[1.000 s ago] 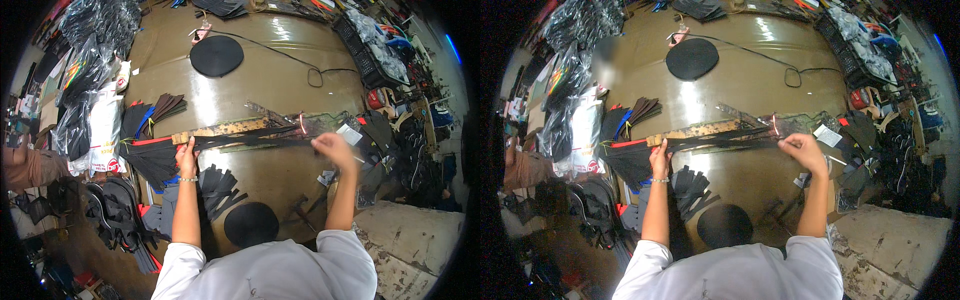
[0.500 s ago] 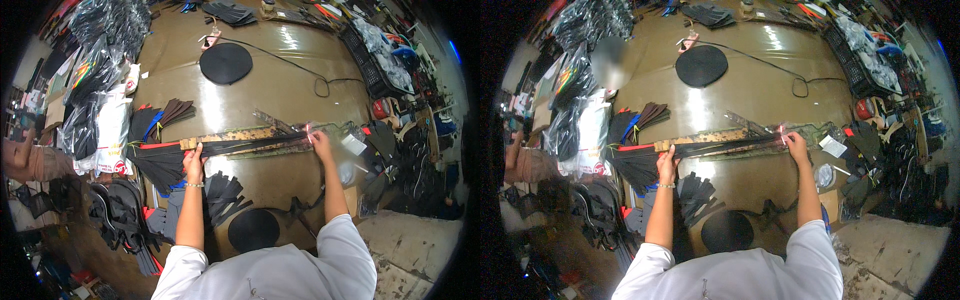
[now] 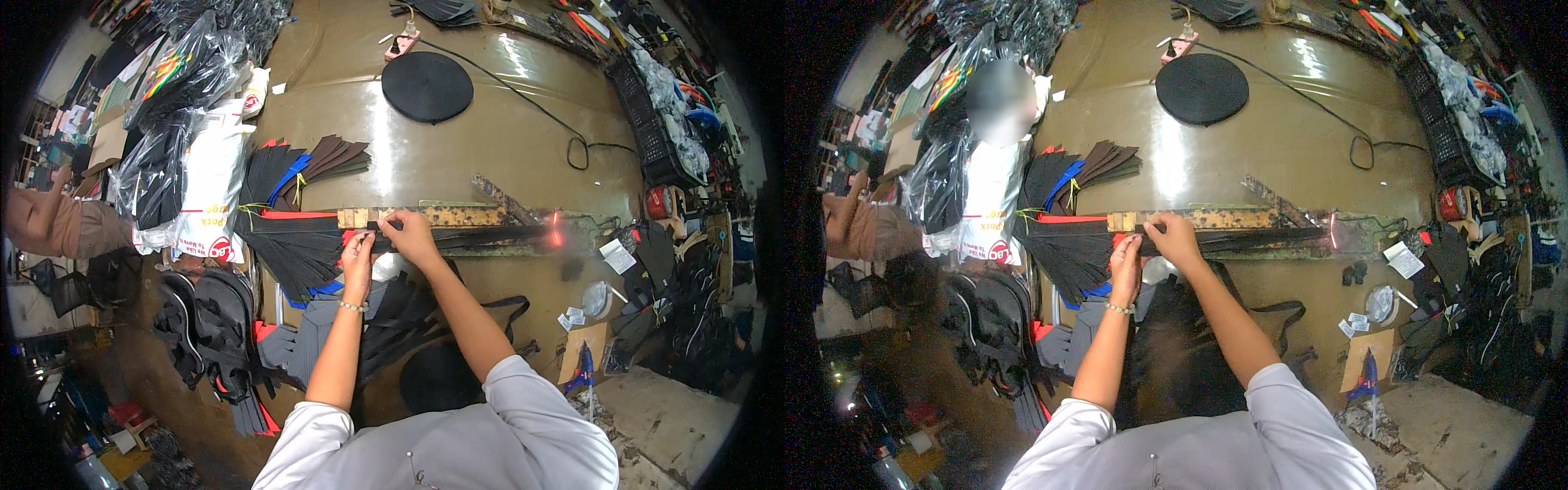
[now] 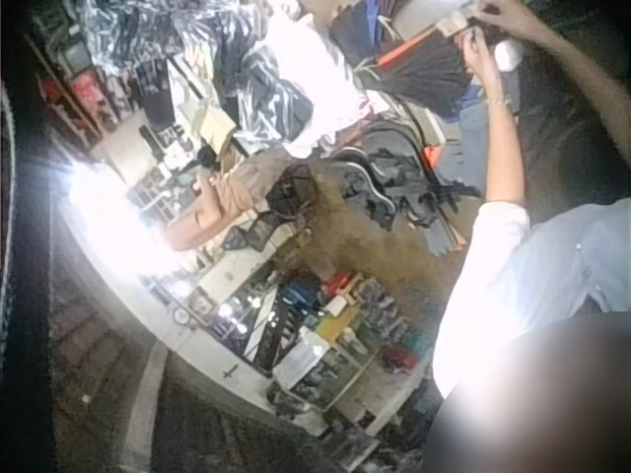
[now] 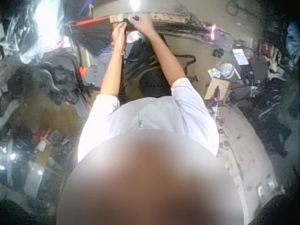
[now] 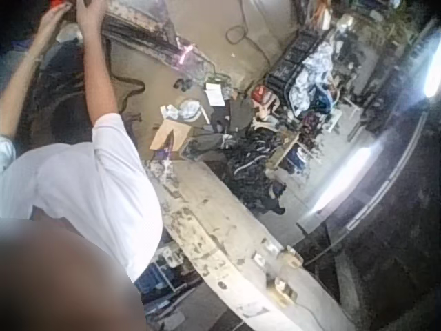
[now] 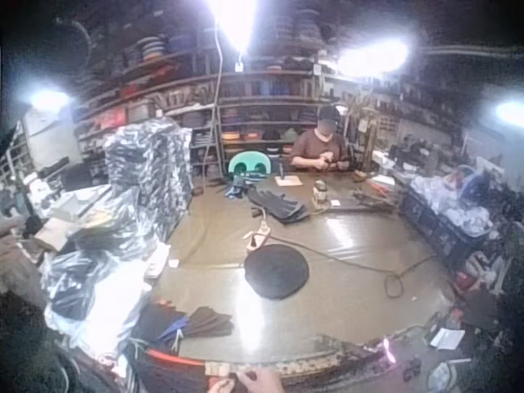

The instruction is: The person measures and cuts a black strap using a wooden ruler and a cutting tool on a workbench. They then repeatedly place and align multiple black fabric pieces along the ruler, adjusting their positions by hand.

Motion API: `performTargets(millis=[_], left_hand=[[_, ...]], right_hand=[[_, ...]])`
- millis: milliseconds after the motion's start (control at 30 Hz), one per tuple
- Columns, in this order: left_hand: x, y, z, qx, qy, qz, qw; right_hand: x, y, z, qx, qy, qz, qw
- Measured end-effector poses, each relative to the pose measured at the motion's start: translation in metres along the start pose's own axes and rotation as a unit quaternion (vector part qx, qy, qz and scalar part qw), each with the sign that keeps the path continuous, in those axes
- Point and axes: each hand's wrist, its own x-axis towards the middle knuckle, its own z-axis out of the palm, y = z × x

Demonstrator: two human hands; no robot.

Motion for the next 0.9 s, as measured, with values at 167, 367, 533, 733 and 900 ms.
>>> performTargets(millis=[167,367,533,733,900], left_hand=[[0.005,0.002,0.011,0.066,0.051,0.020,0.996],[0.003,0.004,0.013,0.085,0.077,0.005,0.993],[0.002,0.003,0.017,0.089,0.078,0.027,0.993],[0.000,0.006,0.018,0.082,0.073,0.015,0.994],[0.002,0.005,0.017,0.066,0.052,0.028,0.996]], right_hand=[[0.004,0.006,0.005,-0.030,0.003,-0.026,0.999],[-0.045,-0.045,-0.095,-0.147,-0.037,-0.060,0.987],[-0.137,-0.062,-0.254,-0.131,-0.044,-0.013,0.990],[-0.112,0.036,-0.318,-0.123,0.111,0.079,0.983],[-0.073,0.136,-0.305,-0.037,0.152,0.093,0.983]])
